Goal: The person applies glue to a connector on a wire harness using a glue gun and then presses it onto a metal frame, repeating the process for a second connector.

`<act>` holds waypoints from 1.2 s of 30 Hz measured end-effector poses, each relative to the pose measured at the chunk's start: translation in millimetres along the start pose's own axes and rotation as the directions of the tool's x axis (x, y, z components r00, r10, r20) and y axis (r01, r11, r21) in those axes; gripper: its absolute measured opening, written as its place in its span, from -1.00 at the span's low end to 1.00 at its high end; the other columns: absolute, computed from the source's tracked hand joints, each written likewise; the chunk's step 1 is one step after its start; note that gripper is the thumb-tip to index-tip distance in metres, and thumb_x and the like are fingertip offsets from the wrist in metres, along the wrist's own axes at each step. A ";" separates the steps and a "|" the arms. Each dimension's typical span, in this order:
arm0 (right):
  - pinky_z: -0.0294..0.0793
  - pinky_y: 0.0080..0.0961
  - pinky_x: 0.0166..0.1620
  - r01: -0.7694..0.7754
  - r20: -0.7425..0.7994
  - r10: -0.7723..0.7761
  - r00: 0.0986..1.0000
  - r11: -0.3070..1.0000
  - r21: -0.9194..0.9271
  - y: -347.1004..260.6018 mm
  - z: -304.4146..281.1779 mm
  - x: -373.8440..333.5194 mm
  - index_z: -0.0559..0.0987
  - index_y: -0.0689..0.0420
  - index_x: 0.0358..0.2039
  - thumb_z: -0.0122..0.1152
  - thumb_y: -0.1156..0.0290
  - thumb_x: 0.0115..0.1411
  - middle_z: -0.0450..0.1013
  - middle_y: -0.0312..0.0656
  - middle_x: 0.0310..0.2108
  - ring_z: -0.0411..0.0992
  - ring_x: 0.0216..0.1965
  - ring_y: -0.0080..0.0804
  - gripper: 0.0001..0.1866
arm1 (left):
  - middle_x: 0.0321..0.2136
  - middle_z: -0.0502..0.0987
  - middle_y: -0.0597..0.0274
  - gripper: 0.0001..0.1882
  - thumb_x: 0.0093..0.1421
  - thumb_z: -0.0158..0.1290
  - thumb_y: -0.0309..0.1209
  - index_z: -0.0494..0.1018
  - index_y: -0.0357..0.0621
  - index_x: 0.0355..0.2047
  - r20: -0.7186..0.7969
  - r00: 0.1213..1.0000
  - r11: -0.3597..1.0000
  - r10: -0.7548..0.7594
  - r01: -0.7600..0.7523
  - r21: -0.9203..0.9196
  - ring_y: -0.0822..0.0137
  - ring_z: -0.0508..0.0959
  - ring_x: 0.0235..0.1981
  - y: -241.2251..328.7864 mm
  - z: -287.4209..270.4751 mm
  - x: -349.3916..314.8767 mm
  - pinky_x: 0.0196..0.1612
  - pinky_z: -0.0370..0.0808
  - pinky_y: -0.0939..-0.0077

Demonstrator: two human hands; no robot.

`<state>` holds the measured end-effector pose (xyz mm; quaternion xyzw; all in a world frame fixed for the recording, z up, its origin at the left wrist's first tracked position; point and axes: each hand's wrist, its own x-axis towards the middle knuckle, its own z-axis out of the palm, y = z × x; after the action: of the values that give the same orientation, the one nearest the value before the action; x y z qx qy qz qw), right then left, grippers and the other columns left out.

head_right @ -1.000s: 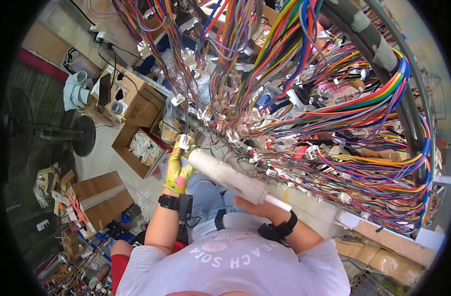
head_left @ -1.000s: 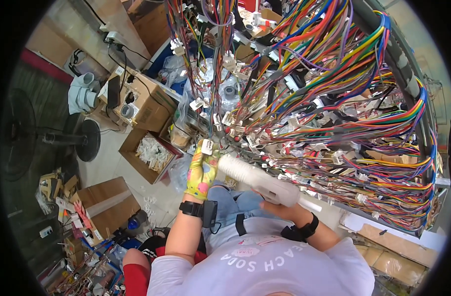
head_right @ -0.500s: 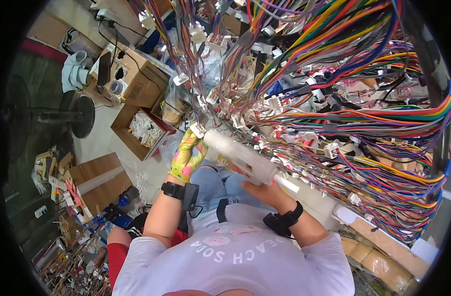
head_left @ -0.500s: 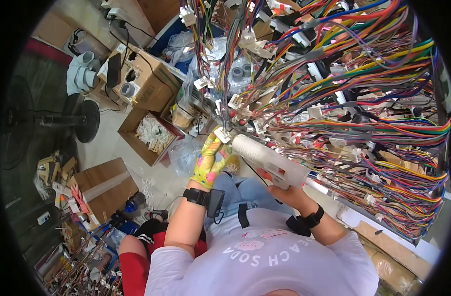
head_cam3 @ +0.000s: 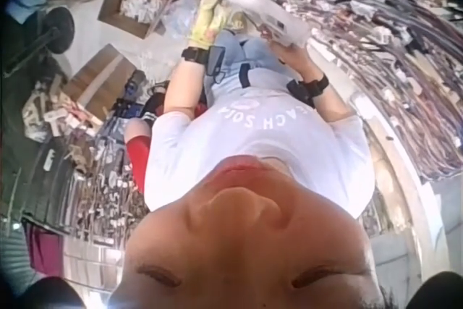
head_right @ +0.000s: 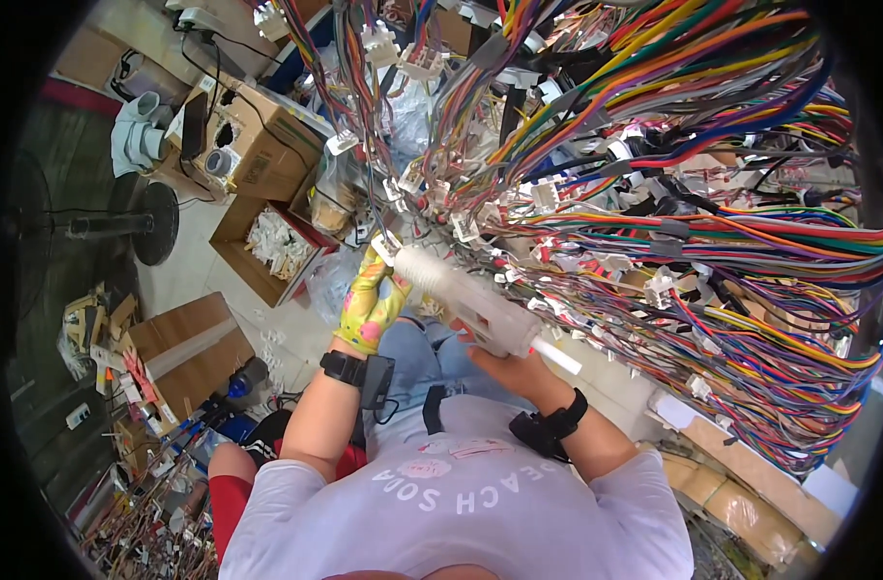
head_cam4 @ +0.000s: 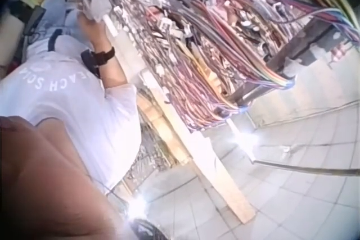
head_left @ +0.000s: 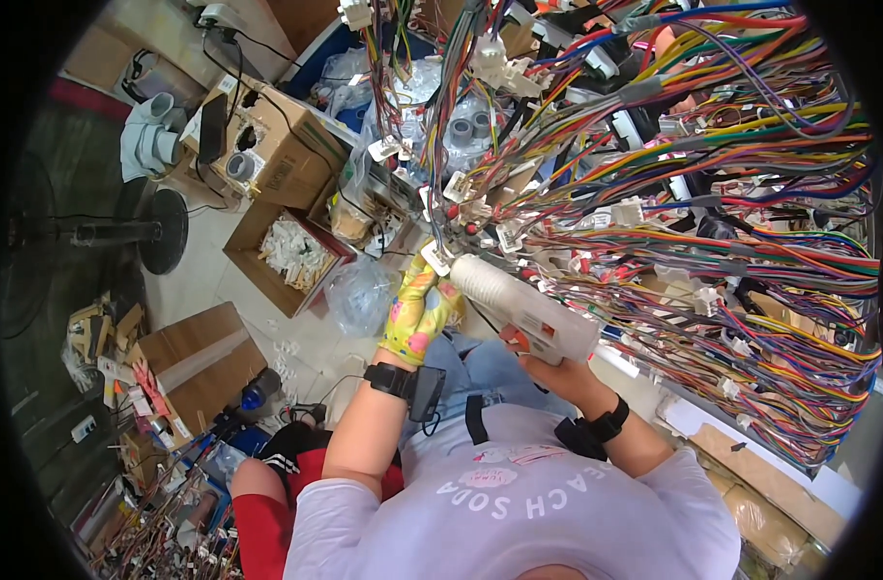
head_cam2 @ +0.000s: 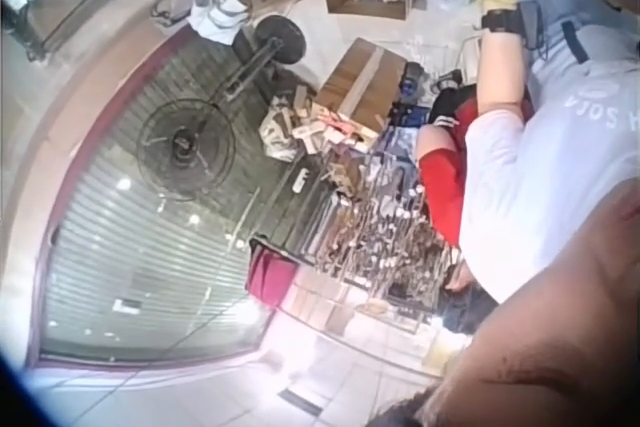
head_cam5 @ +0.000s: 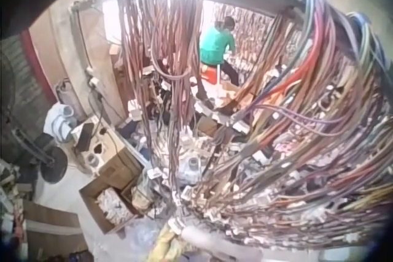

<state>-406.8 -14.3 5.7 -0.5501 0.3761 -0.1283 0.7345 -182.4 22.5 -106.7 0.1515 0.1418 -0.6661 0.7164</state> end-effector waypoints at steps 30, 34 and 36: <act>0.47 -0.53 -0.10 0.155 0.030 -0.153 0.988 0.935 -0.320 -10.5 2.3 4.7 0.25 0.18 0.10 0.03 0.71 0.08 0.38 -0.18 -0.18 0.37 -0.11 -0.45 -0.46 | -0.06 0.45 0.27 -0.60 0.12 0.05 -0.56 0.38 -0.05 0.00 0.012 0.998 0.995 0.062 -0.063 0.076 0.31 0.43 -0.02 4.3 27.5 -2.5 0.05 0.41 0.35; 0.47 -0.53 -0.11 0.112 0.005 -0.113 0.994 0.970 -0.215 -13.8 5.4 2.8 0.26 0.18 0.09 0.03 0.70 0.08 0.38 -0.19 -0.19 0.37 -0.14 -0.47 -0.48 | -0.07 0.45 0.27 -0.63 0.13 0.03 -0.57 0.39 -0.07 -0.02 0.032 0.997 0.994 0.070 -0.072 0.081 0.30 0.43 -0.02 4.3 29.9 -2.9 0.08 0.38 0.29; 0.46 -0.53 -0.13 0.108 0.007 -0.110 0.994 0.968 -0.225 -15.1 5.4 2.6 0.28 0.18 0.08 0.04 0.69 0.08 0.38 -0.20 -0.21 0.38 -0.16 -0.48 -0.50 | -0.06 0.45 0.27 -0.61 0.12 0.03 -0.57 0.39 -0.06 -0.01 0.040 0.996 0.994 0.074 -0.077 0.074 0.30 0.43 -0.01 4.3 29.6 -2.7 0.09 0.37 0.28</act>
<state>-397.9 -17.5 19.0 -0.6493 0.3595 -0.1265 0.6582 -178.3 13.2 -78.5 0.1713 0.0971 -0.6463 0.7372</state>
